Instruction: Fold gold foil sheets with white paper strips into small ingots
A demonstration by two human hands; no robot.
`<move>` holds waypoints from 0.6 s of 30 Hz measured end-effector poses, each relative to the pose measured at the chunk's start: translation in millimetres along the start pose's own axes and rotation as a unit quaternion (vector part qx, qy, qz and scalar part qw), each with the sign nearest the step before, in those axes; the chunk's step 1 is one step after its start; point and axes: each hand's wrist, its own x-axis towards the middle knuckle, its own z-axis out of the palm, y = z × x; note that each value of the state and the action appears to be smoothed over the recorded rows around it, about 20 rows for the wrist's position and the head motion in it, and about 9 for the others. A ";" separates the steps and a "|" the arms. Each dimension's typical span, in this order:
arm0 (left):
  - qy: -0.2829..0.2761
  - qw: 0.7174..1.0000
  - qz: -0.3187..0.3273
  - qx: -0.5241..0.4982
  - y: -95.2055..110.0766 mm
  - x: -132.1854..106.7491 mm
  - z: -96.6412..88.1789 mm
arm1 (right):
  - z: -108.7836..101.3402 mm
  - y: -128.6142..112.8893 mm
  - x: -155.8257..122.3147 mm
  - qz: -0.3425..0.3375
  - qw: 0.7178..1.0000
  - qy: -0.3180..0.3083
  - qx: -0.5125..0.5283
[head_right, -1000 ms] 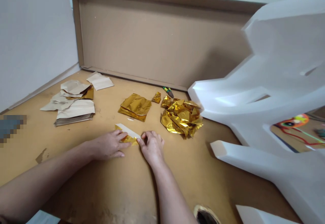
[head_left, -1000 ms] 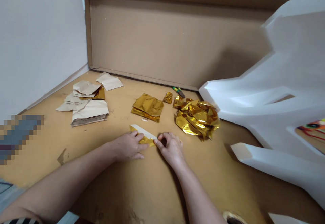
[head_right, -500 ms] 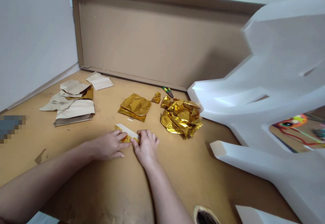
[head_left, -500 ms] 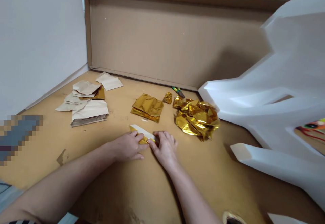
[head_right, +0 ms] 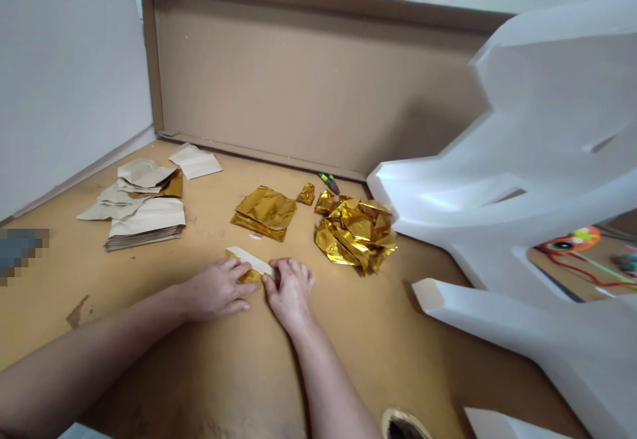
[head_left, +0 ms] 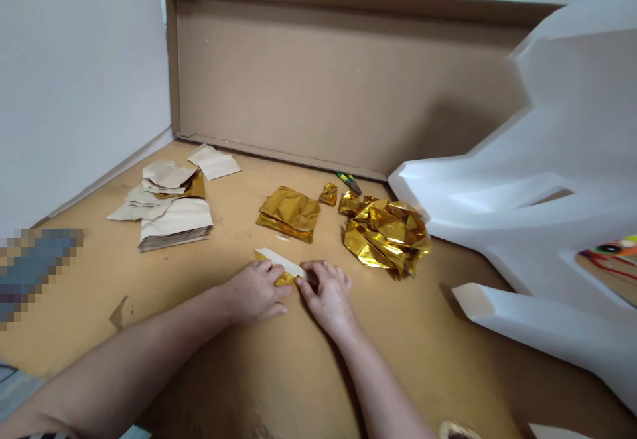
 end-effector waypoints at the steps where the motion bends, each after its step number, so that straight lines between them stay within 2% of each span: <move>1: 0.004 1.000 -0.005 -0.006 0.5 0.7 1.2 | 0.3 0.2 0.3 0.001 1.000 -0.002 0.001; 6: 0.049 0.993 -0.040 -0.100 -11.5 6.1 7.8 | -0.6 2.4 2.0 0.021 1.000 -0.016 -0.004; 10: 0.092 0.974 -0.119 -0.168 -29.1 12.3 18.7 | -1.5 2.7 2.6 0.017 1.000 -0.022 -0.008; 13: 0.109 0.966 -0.162 -0.166 -36.7 15.4 25.9 | -1.0 2.4 3.3 0.013 1.000 -0.022 -0.007; 18: 0.102 0.966 -0.176 -0.161 -40.7 16.3 26.9 | 0.2 2.5 4.1 0.015 1.000 -0.024 0.000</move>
